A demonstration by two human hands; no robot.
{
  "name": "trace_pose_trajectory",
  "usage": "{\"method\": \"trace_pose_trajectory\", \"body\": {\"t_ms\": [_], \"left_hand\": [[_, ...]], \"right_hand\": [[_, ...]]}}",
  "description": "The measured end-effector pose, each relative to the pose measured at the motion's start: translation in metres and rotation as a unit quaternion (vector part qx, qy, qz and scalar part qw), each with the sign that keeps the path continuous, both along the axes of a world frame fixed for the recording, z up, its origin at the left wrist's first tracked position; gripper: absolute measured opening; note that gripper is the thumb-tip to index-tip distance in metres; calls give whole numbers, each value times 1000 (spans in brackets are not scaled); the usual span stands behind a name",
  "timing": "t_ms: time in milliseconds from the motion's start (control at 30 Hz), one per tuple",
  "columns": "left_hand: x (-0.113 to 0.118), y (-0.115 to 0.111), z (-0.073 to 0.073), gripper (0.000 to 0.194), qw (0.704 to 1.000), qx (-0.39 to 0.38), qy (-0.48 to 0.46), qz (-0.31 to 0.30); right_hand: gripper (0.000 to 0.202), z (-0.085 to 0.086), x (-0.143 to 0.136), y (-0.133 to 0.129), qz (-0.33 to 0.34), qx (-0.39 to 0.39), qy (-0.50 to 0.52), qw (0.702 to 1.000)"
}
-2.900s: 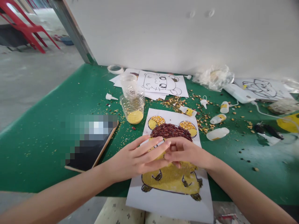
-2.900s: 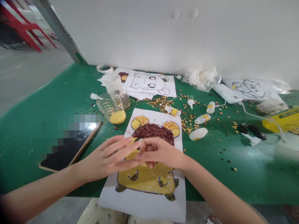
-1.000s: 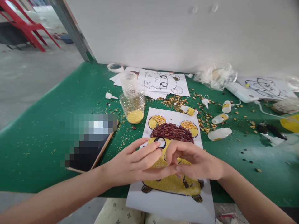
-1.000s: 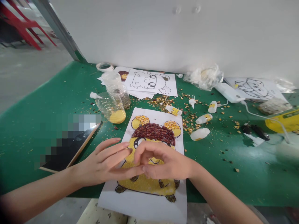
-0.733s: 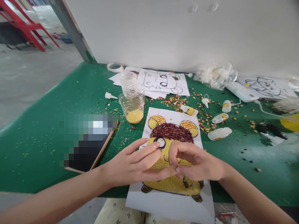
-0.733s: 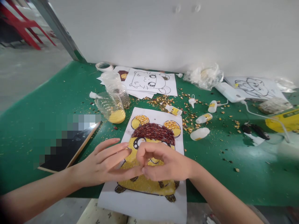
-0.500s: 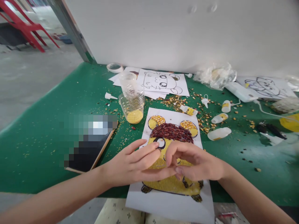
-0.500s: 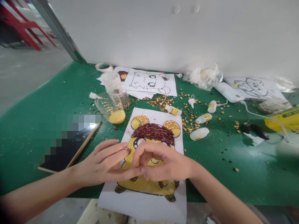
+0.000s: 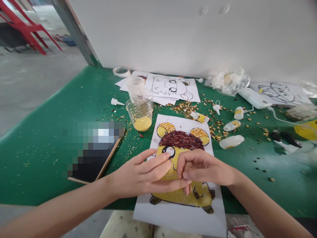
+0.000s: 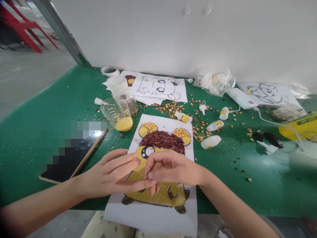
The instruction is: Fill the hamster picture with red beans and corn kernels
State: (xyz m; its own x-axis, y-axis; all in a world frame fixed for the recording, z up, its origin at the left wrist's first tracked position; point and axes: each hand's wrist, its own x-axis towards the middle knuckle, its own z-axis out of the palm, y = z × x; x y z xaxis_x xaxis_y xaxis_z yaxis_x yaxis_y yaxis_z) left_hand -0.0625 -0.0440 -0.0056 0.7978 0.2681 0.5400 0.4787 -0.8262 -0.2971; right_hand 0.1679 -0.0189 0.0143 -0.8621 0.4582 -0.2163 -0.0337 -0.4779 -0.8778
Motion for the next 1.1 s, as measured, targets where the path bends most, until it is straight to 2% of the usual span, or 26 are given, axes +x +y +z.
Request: {"method": "trace_pose_trajectory", "body": {"t_ms": [100,200,400,567,1100], "left_hand": [[0,0,0,49,1000,-9,11,-22],[-1,0,-1,47,999,-12,14,-29],[-1,1,-4,45,999,-11,23,-31],[0,1,-1,48,999,-6,37,-19],[0,1,3,53,999,-12,38,9]], "right_hand": [[12,1,2,2,13,15,-53,998],[15,4,3,3,19,62,-97,993],[16,3,5,6,25,181,-127,975],[15,5,5,8,31,268,-143,952],[17,5,3,7,25,311,-126,942]]}}
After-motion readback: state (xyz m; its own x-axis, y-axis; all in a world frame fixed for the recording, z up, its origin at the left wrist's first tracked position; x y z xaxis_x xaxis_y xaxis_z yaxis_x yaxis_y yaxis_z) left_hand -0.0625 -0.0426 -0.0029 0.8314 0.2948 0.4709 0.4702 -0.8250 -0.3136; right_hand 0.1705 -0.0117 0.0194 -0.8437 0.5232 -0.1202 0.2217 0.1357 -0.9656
